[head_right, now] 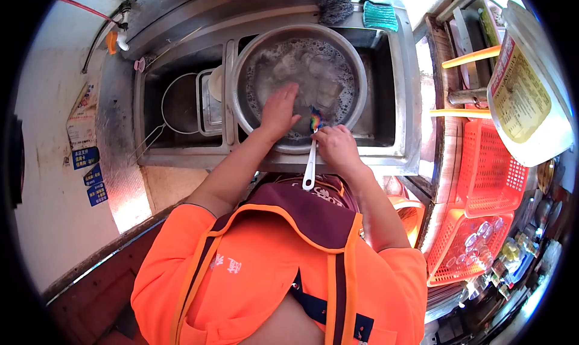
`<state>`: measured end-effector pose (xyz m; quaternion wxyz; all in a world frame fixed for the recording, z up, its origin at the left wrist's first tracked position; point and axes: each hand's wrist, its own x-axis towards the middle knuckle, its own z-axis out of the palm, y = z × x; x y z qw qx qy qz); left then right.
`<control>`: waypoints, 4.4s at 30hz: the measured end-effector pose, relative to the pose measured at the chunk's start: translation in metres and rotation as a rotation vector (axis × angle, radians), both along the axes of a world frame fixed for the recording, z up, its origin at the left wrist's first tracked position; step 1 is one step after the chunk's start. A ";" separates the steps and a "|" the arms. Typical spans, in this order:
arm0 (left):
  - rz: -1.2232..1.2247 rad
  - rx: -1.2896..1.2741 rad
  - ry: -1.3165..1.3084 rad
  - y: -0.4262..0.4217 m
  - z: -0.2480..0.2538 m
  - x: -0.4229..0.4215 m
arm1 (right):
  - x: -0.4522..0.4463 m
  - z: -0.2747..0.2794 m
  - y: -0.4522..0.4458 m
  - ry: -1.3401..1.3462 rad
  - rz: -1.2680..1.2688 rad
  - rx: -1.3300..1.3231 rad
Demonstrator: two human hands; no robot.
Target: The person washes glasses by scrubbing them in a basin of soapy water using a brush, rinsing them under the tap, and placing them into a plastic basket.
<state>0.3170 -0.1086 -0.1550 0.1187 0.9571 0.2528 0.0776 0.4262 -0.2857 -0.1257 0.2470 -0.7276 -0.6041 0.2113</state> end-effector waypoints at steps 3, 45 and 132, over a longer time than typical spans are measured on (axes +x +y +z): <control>-0.069 -0.313 0.199 0.016 0.005 0.003 | 0.001 -0.002 0.000 -0.015 0.006 0.021; 0.530 -2.251 -0.158 0.059 0.013 -0.010 | -0.024 -0.001 0.011 -0.146 -0.110 -0.122; -0.093 -0.701 -0.840 0.338 0.117 -0.182 | -0.132 0.250 0.445 -0.645 0.086 0.301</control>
